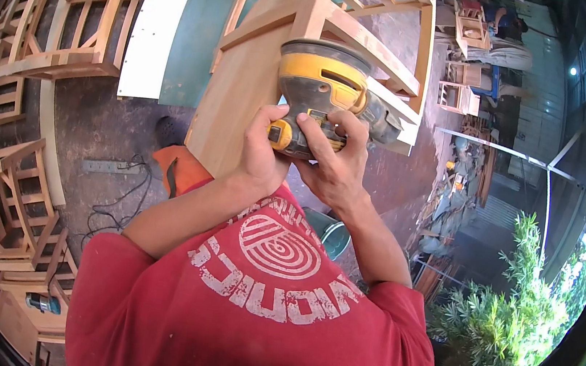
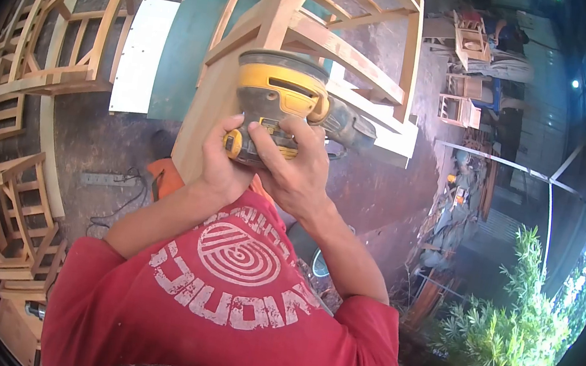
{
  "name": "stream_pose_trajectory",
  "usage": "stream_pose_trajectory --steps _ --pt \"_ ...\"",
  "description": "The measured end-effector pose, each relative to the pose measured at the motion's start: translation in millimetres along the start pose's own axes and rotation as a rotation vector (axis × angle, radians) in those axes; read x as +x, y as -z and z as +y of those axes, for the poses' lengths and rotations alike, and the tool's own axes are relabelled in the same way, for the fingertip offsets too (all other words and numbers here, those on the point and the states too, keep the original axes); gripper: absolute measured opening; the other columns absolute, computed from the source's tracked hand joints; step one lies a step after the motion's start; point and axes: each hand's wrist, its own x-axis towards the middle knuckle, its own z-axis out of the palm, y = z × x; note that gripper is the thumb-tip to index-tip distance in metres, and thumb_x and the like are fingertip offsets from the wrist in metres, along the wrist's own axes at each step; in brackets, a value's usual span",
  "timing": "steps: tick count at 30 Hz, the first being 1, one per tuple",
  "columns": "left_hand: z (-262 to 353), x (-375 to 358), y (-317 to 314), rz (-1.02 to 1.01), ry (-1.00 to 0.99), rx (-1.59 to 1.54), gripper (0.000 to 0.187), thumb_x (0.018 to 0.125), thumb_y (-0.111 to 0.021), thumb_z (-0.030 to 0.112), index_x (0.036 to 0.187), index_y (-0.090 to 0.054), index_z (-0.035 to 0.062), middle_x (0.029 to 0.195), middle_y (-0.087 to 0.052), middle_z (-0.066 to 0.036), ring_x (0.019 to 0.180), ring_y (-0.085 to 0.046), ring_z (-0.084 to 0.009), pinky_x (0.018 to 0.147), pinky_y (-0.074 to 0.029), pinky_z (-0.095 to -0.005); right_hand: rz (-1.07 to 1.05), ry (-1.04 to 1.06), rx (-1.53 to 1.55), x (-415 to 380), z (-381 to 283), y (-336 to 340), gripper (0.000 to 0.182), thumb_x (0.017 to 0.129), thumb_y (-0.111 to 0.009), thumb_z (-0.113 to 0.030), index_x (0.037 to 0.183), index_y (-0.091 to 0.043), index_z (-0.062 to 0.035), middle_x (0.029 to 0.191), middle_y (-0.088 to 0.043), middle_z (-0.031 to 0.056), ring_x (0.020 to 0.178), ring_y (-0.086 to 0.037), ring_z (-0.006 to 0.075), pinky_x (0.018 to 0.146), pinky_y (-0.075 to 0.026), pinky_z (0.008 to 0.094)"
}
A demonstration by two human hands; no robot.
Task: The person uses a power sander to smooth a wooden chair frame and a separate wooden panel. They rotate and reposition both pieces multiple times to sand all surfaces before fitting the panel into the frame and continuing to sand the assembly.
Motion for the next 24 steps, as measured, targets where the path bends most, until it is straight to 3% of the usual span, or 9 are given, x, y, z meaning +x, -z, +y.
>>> stream_pose_trajectory --steps 4,7,8,10,18,20,24 --pt "-1 1 -9 0.015 0.038 0.058 0.048 0.1 -0.051 0.034 0.133 -0.056 -0.0004 0.123 -0.068 -0.014 0.112 -0.068 -0.0256 0.102 -0.052 -0.043 0.0 -0.026 0.001 -11 3 3 0.072 0.058 -0.091 -0.015 0.126 -0.071 -0.0214 0.123 -0.047 0.0113 0.103 -0.055 0.0317 0.082 -0.05 0.0424" --pt "-8 12 -12 0.052 0.171 0.248 0.045 0.103 -0.051 0.033 0.134 -0.056 0.0001 0.122 -0.068 -0.014 0.112 -0.068 -0.0239 0.099 -0.054 -0.0422 0.142 -0.124 -0.034 -30 12 -3 0.083 0.052 -0.096 -0.013 0.13 -0.068 -0.0199 0.126 -0.043 0.0125 0.11 -0.051 0.0316 0.086 -0.052 0.0419" --pt "-11 12 -14 0.069 0.177 0.232 0.036 0.1 -0.06 0.03 0.121 -0.061 0.0004 0.111 -0.069 -0.011 0.099 -0.07 -0.0194 0.09 -0.056 -0.0357 0.138 -0.122 -0.024 -35 15 -5 0.083 0.052 -0.096 -0.013 0.13 -0.068 -0.0199 0.126 -0.043 0.0125 0.11 -0.051 0.0316 0.086 -0.052 0.0419" --pt "-15 11 -17 0.072 0.17 0.269 0.037 0.1 -0.061 0.03 0.122 -0.061 0.0003 0.111 -0.069 -0.011 0.1 -0.07 -0.0187 0.089 -0.056 -0.0354 0.187 -0.134 -0.063 -46 18 -6 0.088 0.055 -0.097 -0.011 0.136 -0.063 -0.0163 0.123 -0.041 0.0123 0.111 -0.048 0.029 0.089 -0.047 0.0397" --pt "-4 6 -2 0.103 0.071 0.206 0.036 0.102 -0.057 0.029 0.125 -0.06 0.0013 0.116 -0.067 -0.011 0.106 -0.068 -0.0201 0.093 -0.054 -0.0376 0.126 -0.065 0.045 -30 16 -17 0.086 0.052 -0.096 -0.007 0.131 -0.065 -0.0192 0.124 -0.04 0.0114 0.11 -0.049 0.0283 0.09 -0.049 0.0395" --pt "-1 2 -5 0.08 0.029 0.246 0.045 0.106 -0.049 0.031 0.137 -0.053 -0.0015 0.126 -0.065 -0.014 0.117 -0.065 -0.0235 0.105 -0.05 -0.041 0.113 -0.053 0.044 -25 16 -14 0.089 0.051 -0.096 -0.006 0.133 -0.063 -0.0181 0.125 -0.04 0.0121 0.11 -0.05 0.0291 0.09 -0.049 0.0407" --pt "2 0 -23 -0.068 0.025 0.341 0.045 0.107 -0.051 0.035 0.133 -0.056 -0.0012 0.122 -0.065 -0.011 0.112 -0.065 -0.0178 0.099 -0.051 -0.0352 0.139 -0.075 0.132 -19 20 -4 0.093 0.051 -0.096 -0.006 0.136 -0.059 -0.0135 0.13 -0.042 0.0137 0.116 -0.052 0.0313 0.093 -0.05 0.0407"
